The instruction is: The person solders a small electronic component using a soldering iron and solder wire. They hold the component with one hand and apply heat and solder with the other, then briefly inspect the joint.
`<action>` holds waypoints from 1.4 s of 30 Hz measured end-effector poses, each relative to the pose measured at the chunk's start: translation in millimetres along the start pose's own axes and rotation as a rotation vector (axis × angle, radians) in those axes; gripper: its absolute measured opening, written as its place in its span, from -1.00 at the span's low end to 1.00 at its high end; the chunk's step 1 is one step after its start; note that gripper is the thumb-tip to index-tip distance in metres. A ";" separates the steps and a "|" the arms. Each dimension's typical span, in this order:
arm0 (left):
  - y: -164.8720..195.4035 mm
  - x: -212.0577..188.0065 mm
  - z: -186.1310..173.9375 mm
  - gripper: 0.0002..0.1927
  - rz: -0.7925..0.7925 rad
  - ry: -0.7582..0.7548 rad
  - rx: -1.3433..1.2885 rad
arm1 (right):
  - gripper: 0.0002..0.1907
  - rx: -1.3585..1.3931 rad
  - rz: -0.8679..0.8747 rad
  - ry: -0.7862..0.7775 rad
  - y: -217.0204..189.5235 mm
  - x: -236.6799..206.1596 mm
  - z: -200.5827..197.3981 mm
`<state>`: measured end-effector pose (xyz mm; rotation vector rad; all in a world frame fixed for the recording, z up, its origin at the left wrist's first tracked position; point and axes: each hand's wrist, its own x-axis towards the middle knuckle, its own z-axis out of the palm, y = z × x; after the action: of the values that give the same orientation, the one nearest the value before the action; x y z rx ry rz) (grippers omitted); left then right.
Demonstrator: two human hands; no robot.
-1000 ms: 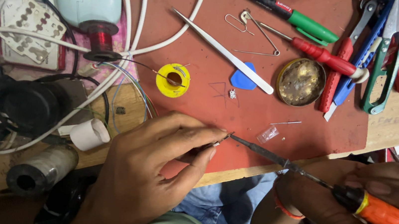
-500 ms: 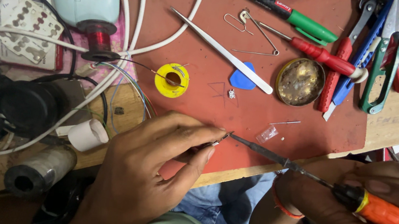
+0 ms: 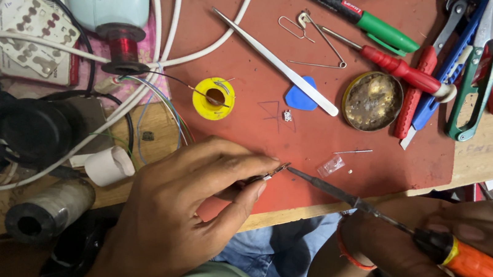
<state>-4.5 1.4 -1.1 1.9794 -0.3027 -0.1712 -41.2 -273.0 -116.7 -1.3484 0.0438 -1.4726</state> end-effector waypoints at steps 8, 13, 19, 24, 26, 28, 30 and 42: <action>1.1 0.6 0.7 -0.75 -0.016 0.001 -0.008 | -0.57 -0.052 -0.033 -0.089 -1.6 3.9 11.4; 2.5 0.6 -0.4 -0.75 -0.016 0.015 -0.029 | -0.48 0.011 0.075 -0.070 -3.1 5.6 9.8; 2.6 -0.8 -1.1 -0.73 -0.029 0.005 -0.092 | -0.48 -0.005 0.070 -0.008 3.1 5.1 4.2; 2.3 -0.4 -1.4 -0.73 -0.035 -0.002 -0.115 | -0.45 0.005 0.074 -0.027 6.2 3.0 -4.9; 2.5 -0.1 -1.4 -0.73 -0.040 -0.006 -0.120 | -0.44 0.082 0.103 0.012 6.8 2.0 -9.7; 2.9 0.1 -1.4 -0.73 -0.049 -0.006 -0.117 | -0.42 0.161 0.140 0.078 7.4 1.8 -14.0; 3.3 0.3 -1.3 -0.74 -0.055 -0.004 -0.123 | -0.40 0.135 0.150 0.056 7.8 2.5 -16.6; 2.9 0.6 -1.2 -0.72 -0.056 -0.010 -0.121 | -0.49 0.153 0.123 0.055 6.6 8.0 -1.1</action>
<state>-4.0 1.2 2.1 1.8683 -0.2373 -0.2301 -35.8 -281.8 -115.8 -1.1620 0.0474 -1.3813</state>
